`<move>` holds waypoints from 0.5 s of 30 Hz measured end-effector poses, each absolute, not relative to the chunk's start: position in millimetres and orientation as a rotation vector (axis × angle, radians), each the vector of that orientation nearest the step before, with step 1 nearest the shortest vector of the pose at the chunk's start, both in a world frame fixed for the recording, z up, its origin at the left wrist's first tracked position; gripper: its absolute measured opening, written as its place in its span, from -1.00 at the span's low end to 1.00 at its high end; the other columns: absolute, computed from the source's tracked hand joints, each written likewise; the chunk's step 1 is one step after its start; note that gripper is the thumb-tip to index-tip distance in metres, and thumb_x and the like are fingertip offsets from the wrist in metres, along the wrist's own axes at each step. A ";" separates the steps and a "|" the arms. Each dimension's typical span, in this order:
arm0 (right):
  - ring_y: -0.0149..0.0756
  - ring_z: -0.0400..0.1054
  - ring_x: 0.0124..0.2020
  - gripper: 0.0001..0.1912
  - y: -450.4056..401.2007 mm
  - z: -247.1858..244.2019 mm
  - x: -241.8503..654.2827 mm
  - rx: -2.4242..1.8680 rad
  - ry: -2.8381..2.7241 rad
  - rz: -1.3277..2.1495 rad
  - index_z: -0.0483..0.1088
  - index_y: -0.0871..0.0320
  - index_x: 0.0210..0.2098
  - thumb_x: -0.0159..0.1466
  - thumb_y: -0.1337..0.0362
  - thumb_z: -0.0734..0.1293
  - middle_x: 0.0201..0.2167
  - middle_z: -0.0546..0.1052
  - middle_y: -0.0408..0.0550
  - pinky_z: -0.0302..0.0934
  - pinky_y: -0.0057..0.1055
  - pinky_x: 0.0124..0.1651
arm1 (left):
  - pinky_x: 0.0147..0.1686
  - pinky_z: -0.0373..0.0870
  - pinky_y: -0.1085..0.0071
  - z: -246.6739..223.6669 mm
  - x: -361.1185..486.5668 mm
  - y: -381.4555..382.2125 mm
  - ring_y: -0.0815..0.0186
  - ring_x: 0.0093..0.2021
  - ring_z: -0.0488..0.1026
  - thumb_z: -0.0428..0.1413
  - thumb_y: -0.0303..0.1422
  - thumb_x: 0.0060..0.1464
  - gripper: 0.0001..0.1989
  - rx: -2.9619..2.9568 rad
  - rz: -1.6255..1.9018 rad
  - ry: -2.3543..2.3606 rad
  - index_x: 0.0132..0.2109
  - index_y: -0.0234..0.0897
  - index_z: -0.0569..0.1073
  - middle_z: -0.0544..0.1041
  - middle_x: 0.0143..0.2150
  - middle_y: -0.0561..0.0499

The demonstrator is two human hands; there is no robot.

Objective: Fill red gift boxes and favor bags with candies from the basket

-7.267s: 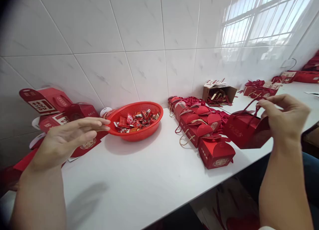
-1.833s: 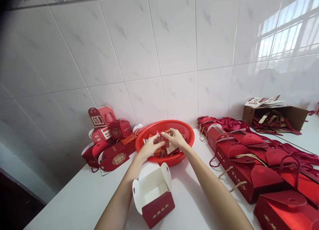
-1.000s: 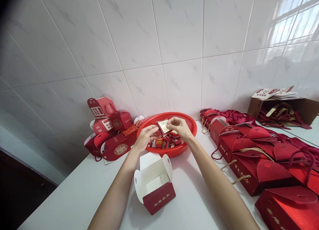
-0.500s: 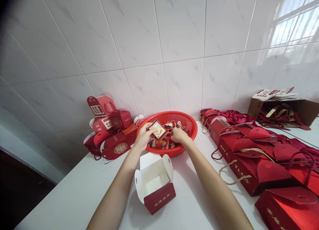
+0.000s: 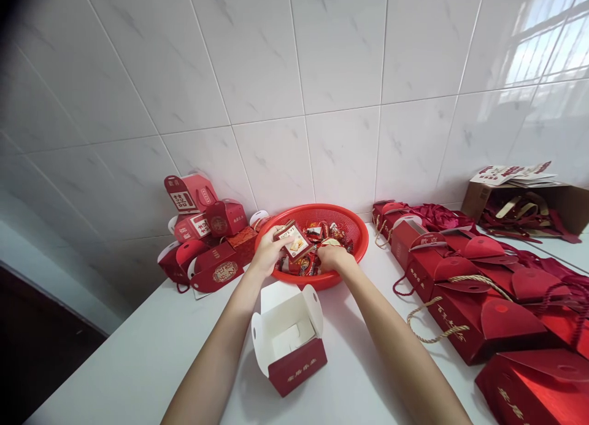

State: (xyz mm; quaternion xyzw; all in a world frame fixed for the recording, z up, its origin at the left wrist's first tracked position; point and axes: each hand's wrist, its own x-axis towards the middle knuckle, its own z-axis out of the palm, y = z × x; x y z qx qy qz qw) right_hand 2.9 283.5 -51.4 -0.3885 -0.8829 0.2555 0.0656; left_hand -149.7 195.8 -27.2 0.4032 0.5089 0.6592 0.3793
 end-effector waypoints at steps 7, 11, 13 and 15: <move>-0.14 0.46 -0.35 -0.73 276.4 -42.7 7.1 -1.020 -2.692 0.903 0.53 0.03 -0.48 -0.20 0.42 0.50 -0.48 0.54 -0.11 0.20 -0.40 -0.39 | -0.32 0.47 0.38 -26.8 -149.5 196.6 0.24 -0.32 0.55 0.39 -0.32 -0.35 -0.59 1.058 1.690 1.313 -0.29 -0.27 0.45 0.57 -0.35 0.05; -0.21 0.44 -0.42 -0.70 277.0 -42.1 6.5 -0.973 -2.690 0.971 0.54 0.04 -0.53 -0.22 0.54 0.41 -0.53 0.54 -0.14 0.17 -0.44 -0.42 | -0.31 0.47 0.37 -26.9 -149.4 196.8 0.24 -0.32 0.55 0.39 -0.32 -0.35 -0.58 1.061 1.680 1.316 -0.27 -0.28 0.45 0.57 -0.35 0.05; -0.24 0.42 -0.47 -0.72 277.5 -42.6 5.5 -0.935 -2.698 1.026 0.49 0.07 -0.65 -0.23 0.59 0.34 -0.60 0.51 -0.16 0.16 -0.45 -0.43 | -0.31 0.47 0.37 -26.5 -149.1 196.4 0.24 -0.33 0.55 0.39 -0.33 -0.36 -0.57 1.055 1.677 1.315 -0.28 -0.28 0.45 0.56 -0.36 0.06; -0.24 0.42 -0.46 -0.71 278.0 -42.2 5.3 -0.898 -2.666 1.067 0.47 0.09 -0.69 -0.24 0.62 0.30 -0.63 0.51 -0.17 0.17 -0.46 -0.41 | -0.30 0.47 0.36 -25.5 -148.5 195.8 0.24 -0.33 0.54 0.38 -0.33 -0.36 -0.59 1.049 1.679 1.304 -0.28 -0.28 0.44 0.56 -0.36 0.06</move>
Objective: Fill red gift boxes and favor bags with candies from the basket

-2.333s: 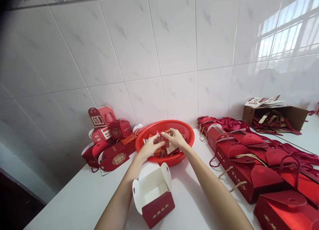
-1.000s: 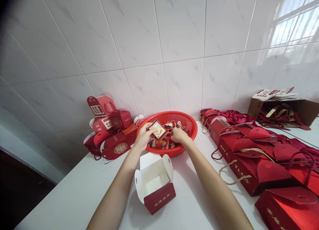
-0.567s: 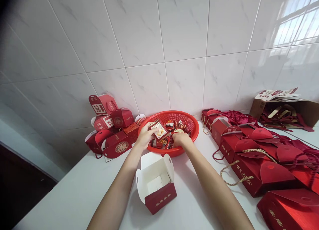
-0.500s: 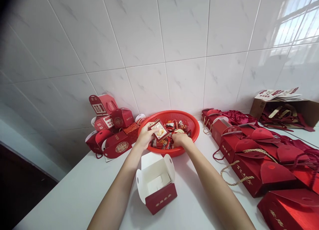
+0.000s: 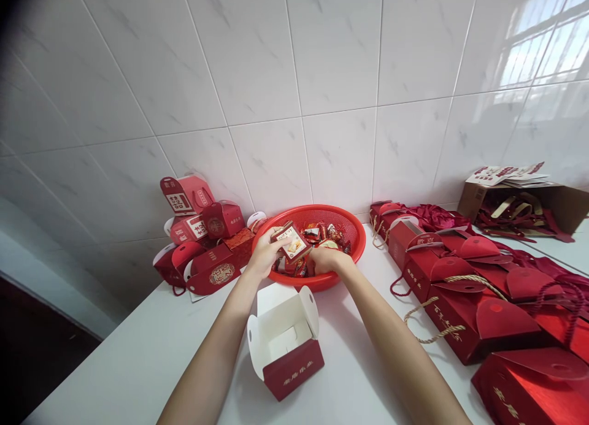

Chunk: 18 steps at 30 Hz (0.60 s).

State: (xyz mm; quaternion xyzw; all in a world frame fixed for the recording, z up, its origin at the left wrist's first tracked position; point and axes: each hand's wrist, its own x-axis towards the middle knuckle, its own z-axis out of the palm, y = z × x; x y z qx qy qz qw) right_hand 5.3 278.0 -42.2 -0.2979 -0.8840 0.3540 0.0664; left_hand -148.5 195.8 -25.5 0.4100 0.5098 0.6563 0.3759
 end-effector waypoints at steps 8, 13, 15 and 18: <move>-0.21 0.46 -0.26 -0.49 286.4 -36.8 9.1 -0.818 -2.177 1.199 0.57 0.16 -0.23 -0.20 0.56 0.35 -0.31 0.60 -0.09 0.31 -0.44 -0.27 | -0.34 0.42 0.40 -21.7 -147.9 197.5 0.32 -0.38 0.50 0.31 -0.35 -0.32 -0.65 0.921 1.917 1.173 -0.28 -0.25 0.43 0.54 -0.36 0.10; -0.24 0.44 -0.37 -0.72 288.0 -39.4 11.4 -0.781 -1.863 1.295 0.50 0.20 -0.37 -0.14 0.37 0.44 -0.49 0.53 -0.11 0.31 -0.40 -0.34 | -0.28 0.45 0.39 -23.2 -149.8 198.3 0.28 -0.30 0.53 0.31 -0.37 -0.32 -0.62 0.954 1.902 1.165 -0.25 -0.24 0.45 0.57 -0.28 0.07; -0.24 0.43 -0.37 -0.76 288.0 -39.0 13.2 -0.771 -1.734 1.302 0.42 0.17 -0.46 -0.13 0.26 0.46 -0.49 0.51 -0.10 0.31 -0.38 -0.32 | -0.25 0.47 0.37 -23.0 -150.0 197.9 0.25 -0.26 0.54 0.32 -0.36 -0.33 -0.59 0.971 1.906 1.167 -0.21 -0.24 0.46 0.58 -0.23 0.05; -0.28 0.41 -0.35 -0.67 285.1 -32.1 15.9 -0.731 -1.576 1.322 0.33 0.13 -0.46 -0.10 0.11 0.47 -0.44 0.49 -0.10 0.32 -0.36 -0.28 | -0.21 0.48 0.35 -21.9 -149.4 196.8 0.22 -0.21 0.55 0.32 -0.36 -0.33 -0.58 0.994 1.910 1.165 -0.21 -0.24 0.45 0.59 -0.18 0.02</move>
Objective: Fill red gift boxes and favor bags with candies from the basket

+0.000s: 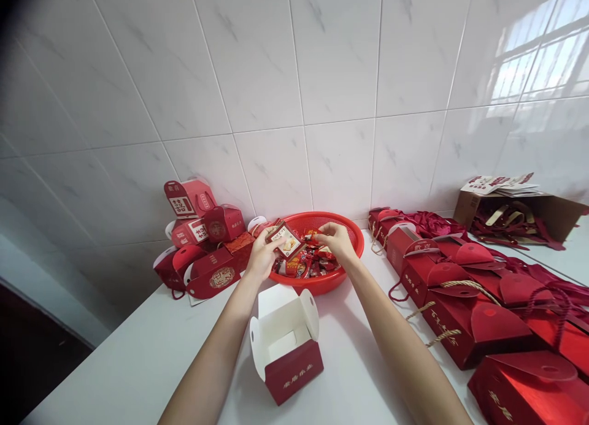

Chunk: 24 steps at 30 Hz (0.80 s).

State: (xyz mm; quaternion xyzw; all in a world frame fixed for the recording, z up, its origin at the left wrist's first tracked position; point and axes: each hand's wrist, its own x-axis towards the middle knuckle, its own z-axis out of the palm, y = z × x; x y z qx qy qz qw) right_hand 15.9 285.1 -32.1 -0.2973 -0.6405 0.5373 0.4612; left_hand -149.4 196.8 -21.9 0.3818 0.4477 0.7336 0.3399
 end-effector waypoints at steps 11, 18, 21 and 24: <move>-0.28 0.45 -0.33 -0.76 220.3 28.7 28.3 -0.416 -2.062 1.331 0.48 0.19 -0.38 0.12 0.12 0.42 -0.38 0.57 -0.05 0.30 -0.37 -0.24 | -0.28 0.44 0.42 -24.4 -152.6 195.3 0.30 -0.30 0.51 0.33 -0.35 -0.32 -0.56 1.053 1.900 1.115 -0.18 -0.23 0.44 0.55 -0.28 0.08; -0.28 0.44 -0.30 -0.84 213.9 29.6 31.6 -0.689 -2.008 0.836 0.42 0.16 -0.31 0.14 0.22 0.36 -0.30 0.56 -0.04 0.29 -0.36 -0.23 | -0.23 0.47 0.36 -2.9 -156.3 177.3 0.25 -0.23 0.52 0.39 -0.33 -0.32 -0.45 1.217 1.654 1.063 -0.10 -0.23 0.41 0.53 -0.21 0.05; -0.34 0.36 -0.41 -0.86 200.5 41.7 44.8 -0.817 -2.130 0.706 0.36 0.15 -0.40 0.16 0.21 0.36 -0.42 0.51 -0.11 0.19 -0.43 -0.37 | -0.20 0.49 0.34 23.1 -161.5 151.6 0.20 -0.16 0.53 0.40 -0.30 -0.26 -0.47 1.469 1.373 1.157 -0.10 -0.24 0.43 0.53 -0.15 0.00; -0.38 0.30 -0.46 -0.84 184.4 54.5 59.0 -0.812 -2.421 0.710 0.37 0.16 -0.47 0.17 0.22 0.36 -0.49 0.47 -0.15 0.11 -0.46 -0.42 | -0.15 0.47 0.35 48.6 -163.1 120.8 0.19 -0.09 0.52 0.37 -0.28 -0.13 -0.54 1.724 1.094 1.249 -0.06 -0.24 0.45 0.53 -0.08 -0.02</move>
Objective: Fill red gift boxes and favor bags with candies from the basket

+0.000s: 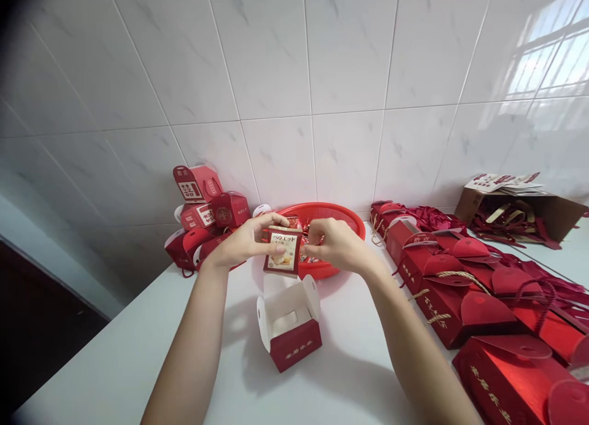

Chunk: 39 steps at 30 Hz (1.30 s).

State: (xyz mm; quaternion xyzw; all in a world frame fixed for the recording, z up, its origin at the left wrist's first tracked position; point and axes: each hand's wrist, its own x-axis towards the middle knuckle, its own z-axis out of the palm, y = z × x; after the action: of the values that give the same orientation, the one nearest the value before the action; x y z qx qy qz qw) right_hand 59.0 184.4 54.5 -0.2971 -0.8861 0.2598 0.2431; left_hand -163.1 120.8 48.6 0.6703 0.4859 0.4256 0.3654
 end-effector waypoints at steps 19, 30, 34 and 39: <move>-0.16 0.43 -0.18 -0.54 175.2 55.2 67.4 -1.014 -3.131 0.650 0.52 0.18 0.02 0.12 0.24 0.44 -0.16 0.53 0.06 0.22 -0.43 -0.34 | -0.27 0.38 0.39 60.6 -138.7 90.4 0.12 -0.10 0.53 0.18 -0.17 -0.01 -0.47 1.978 0.164 1.670 0.12 -0.18 0.42 0.57 -0.04 -0.08; -0.12 0.38 -0.21 -0.35 160.3 63.8 73.5 -0.752 -3.197 0.687 0.53 0.17 -0.23 -0.04 -0.27 0.47 -0.28 0.51 0.00 0.18 -0.40 -0.28 | -0.21 0.40 0.37 65.5 -145.1 87.2 0.07 -0.02 0.51 0.25 -0.09 -0.16 -0.43 1.863 -0.027 1.908 0.01 -0.23 0.47 0.54 0.02 -0.09; -0.16 0.37 -0.27 -0.42 155.4 62.4 72.6 -0.714 -3.219 0.647 0.52 0.17 -0.29 -0.03 -0.21 0.50 -0.38 0.50 -0.04 0.15 -0.41 -0.30 | -0.20 0.39 0.38 68.4 -141.3 85.6 0.07 -0.01 0.50 0.31 -0.07 -0.23 -0.35 1.895 -0.061 1.820 0.04 -0.20 0.46 0.55 0.01 -0.07; -0.16 0.38 -0.27 -0.45 154.1 59.4 74.0 -0.714 -3.191 0.592 0.53 0.15 -0.21 -0.03 -0.12 0.53 -0.38 0.51 -0.05 0.16 -0.41 -0.29 | -0.21 0.38 0.40 71.5 -138.3 81.3 0.13 -0.04 0.50 0.35 -0.11 -0.25 -0.34 1.945 -0.018 1.700 0.06 -0.18 0.47 0.55 0.00 -0.04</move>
State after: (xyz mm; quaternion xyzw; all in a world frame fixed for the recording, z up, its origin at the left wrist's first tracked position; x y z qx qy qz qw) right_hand 74.0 154.1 59.4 -0.2140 -0.9563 0.1773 -0.0905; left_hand -138.3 81.3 71.5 0.7238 0.6325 -0.0067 0.2756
